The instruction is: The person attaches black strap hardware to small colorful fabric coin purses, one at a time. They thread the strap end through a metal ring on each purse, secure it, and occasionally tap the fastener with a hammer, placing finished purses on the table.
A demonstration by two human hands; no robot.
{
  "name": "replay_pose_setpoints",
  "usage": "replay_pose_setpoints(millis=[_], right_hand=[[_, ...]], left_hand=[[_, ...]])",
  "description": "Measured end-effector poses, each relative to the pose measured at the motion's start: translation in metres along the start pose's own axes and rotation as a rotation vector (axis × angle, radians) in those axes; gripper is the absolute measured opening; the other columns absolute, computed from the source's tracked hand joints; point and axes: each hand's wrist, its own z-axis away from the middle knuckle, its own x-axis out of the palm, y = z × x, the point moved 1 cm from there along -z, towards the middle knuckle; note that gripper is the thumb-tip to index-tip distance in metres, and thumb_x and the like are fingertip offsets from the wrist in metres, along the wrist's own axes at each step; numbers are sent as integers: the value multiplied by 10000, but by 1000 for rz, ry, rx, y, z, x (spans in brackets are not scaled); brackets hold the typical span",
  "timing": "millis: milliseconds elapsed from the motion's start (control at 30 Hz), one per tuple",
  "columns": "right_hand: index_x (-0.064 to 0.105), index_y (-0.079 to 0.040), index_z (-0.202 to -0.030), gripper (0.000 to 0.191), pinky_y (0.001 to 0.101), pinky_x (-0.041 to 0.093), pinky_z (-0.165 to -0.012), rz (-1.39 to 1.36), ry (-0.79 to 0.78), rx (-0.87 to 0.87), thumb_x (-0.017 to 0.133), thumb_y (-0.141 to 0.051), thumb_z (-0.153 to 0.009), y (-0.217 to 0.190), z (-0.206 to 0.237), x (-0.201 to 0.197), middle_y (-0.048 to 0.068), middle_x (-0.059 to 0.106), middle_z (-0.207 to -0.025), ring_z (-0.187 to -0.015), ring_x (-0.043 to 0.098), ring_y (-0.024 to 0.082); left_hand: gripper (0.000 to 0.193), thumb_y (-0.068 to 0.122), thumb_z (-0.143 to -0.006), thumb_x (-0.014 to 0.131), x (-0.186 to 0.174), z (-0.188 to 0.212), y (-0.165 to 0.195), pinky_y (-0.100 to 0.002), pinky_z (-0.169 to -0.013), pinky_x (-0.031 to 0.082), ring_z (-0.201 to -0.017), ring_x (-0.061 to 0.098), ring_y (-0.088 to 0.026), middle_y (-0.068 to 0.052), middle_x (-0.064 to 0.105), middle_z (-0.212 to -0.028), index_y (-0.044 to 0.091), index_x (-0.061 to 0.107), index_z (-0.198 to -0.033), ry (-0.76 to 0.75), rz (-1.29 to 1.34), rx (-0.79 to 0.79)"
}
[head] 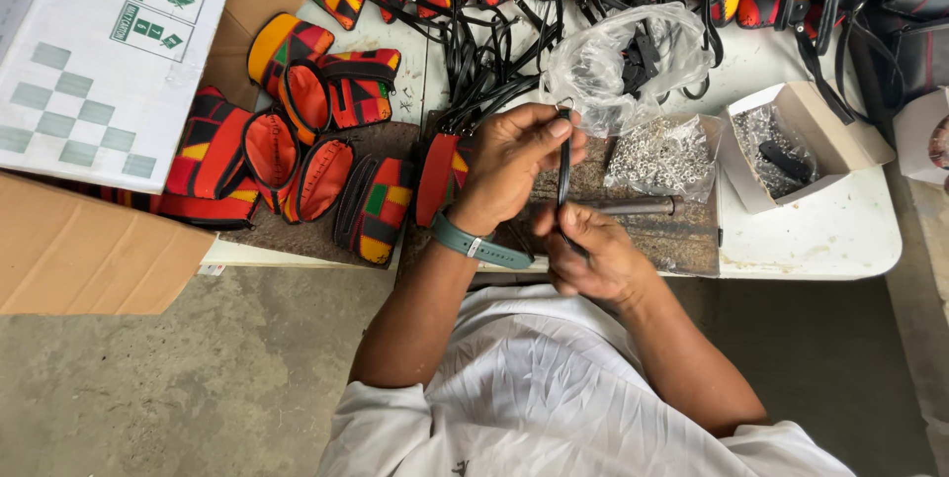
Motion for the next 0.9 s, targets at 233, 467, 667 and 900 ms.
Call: replay_pose_setpoints(millis=[233,467,667,900], right_hand=[[645,-13,-1270,243,328,546,-924,1434,505,-588,624,-164,-1082,-75,12,57,98,715,-1149,-1036,679,192],[757,-67,-1125,269,383,565,-761,2011,37,-430,665,-14,-878,-123,-8,113,115,738,-1042,-916,716,302],[765,-68,-1000,169,336,567,-678,1971,83,-395,742,-55,-833,-110,-1,105,78,754,-894,-746,728,235],[764,-62,-972,173,311,545,-680,1731,169,-460,699,-10,-820,-92,9,86,70,731,-852,-755,714,199]], left_hand=[[259,179,-997,706,0,26,22,-296,-711,645,-843,704,-121,-77,729,-945,-49,728,-1118,-54,-311,-82],[235,173,-995,708,15,39,38,-244,-632,595,-773,696,-80,-51,758,-883,-40,742,-1087,-157,-656,-74],[173,141,-953,725,26,54,53,-242,-559,557,-638,691,-68,-43,741,-796,-7,727,-1042,-144,-881,-64],[134,138,-933,727,41,67,46,-279,-477,452,-529,576,-83,-65,651,-637,8,706,-962,-113,-1017,-54]])
